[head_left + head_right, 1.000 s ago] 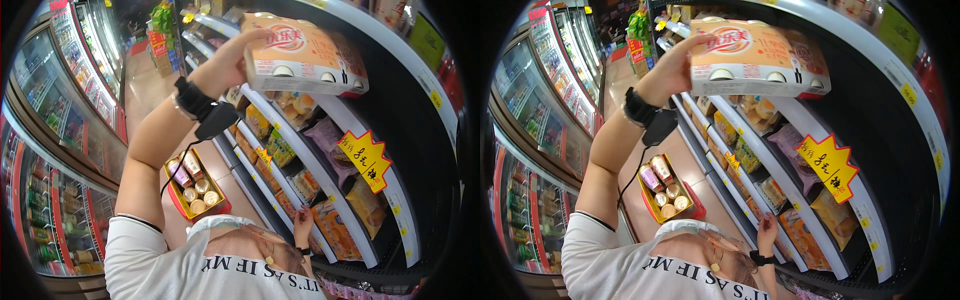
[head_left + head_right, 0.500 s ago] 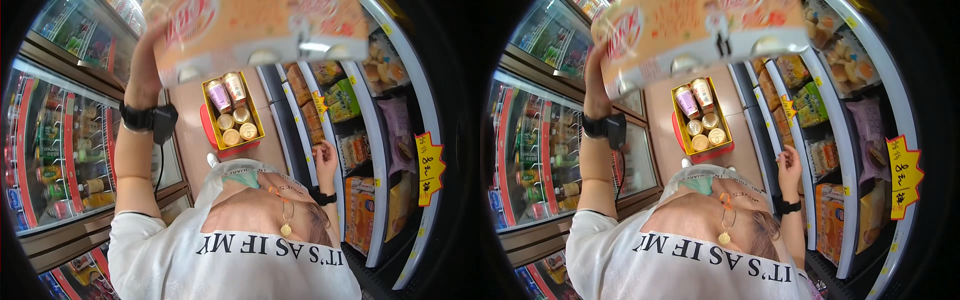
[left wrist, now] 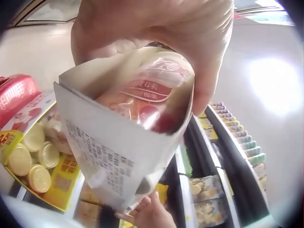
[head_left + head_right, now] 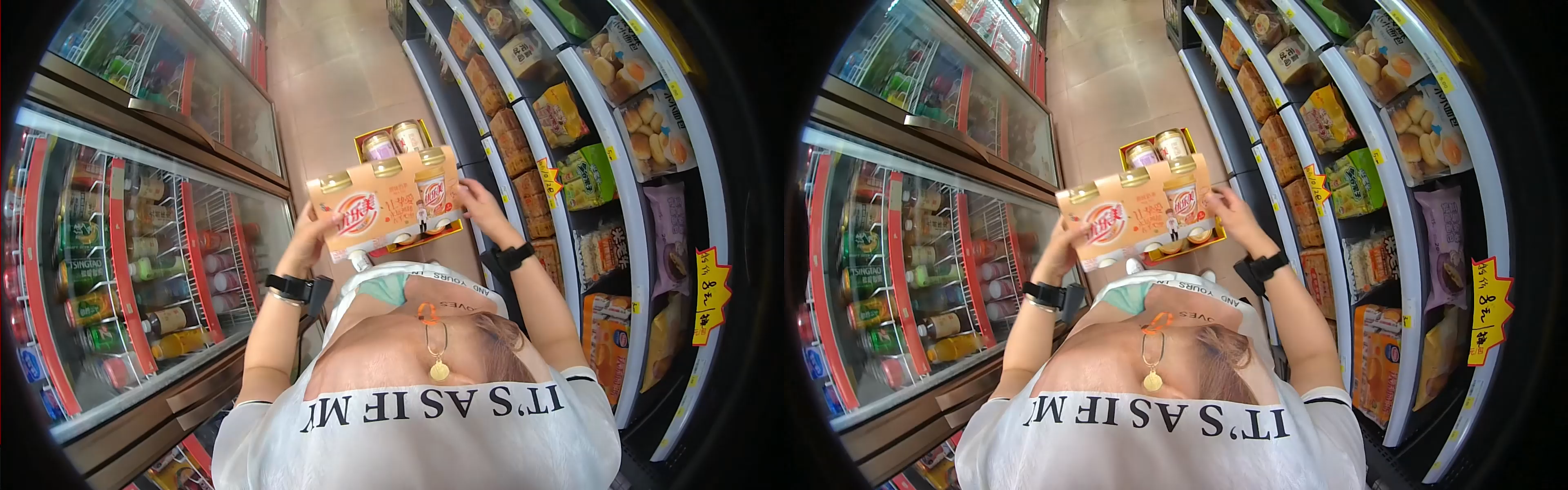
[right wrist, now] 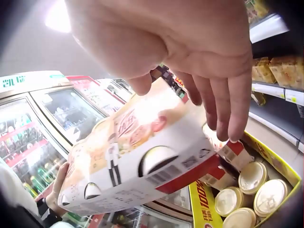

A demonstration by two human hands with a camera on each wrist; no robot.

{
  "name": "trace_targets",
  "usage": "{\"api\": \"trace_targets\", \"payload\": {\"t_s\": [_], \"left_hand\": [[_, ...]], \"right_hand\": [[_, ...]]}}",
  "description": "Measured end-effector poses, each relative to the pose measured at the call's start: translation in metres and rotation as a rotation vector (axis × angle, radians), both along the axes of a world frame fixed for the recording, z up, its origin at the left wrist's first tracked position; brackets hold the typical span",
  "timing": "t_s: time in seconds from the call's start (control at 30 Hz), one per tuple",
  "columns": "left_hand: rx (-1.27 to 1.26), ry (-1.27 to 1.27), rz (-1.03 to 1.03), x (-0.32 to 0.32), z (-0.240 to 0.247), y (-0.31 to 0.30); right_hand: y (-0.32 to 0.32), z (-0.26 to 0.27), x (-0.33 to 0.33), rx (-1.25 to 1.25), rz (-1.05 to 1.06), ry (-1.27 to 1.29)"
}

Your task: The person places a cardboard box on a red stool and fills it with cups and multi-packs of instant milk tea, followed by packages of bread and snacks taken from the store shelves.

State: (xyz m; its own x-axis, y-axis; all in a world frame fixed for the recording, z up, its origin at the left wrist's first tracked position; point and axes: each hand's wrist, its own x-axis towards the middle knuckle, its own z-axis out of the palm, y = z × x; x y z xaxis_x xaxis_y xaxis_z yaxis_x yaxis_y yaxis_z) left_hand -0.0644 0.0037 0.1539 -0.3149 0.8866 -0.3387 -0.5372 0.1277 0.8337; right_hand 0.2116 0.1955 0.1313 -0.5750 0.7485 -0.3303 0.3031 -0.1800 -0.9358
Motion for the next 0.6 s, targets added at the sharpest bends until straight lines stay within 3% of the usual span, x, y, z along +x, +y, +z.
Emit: {"api": "trace_targets", "payload": {"t_s": [0.07,0.13,0.27,0.3,0.37,0.6], "left_hand": [[-0.058,-0.018,-0.014,0.003,-0.019,0.003],[-0.083,-0.026,-0.074,0.003,-0.034,0.009],[-0.078,-0.08,-0.178,-0.001,-0.065,0.018],[-0.079,-0.082,-0.186,-0.004,-0.07,0.021],[-0.128,-0.117,-0.278,-0.009,-0.08,0.027],[-0.278,-0.158,-0.446,-0.01,-0.105,0.036]], "right_hand": [[0.001,-0.025,-0.011,0.016,0.062,-0.078],[0.0,-0.044,-0.02,-0.148,0.162,-0.053],[-0.007,-0.081,-0.017,-0.156,0.057,-0.003],[-0.008,-0.076,-0.019,-0.156,0.049,-0.005],[-0.014,-0.056,-0.025,-0.216,-0.036,-0.347],[-0.012,-0.062,-0.021,-0.277,0.011,-0.344]]}}
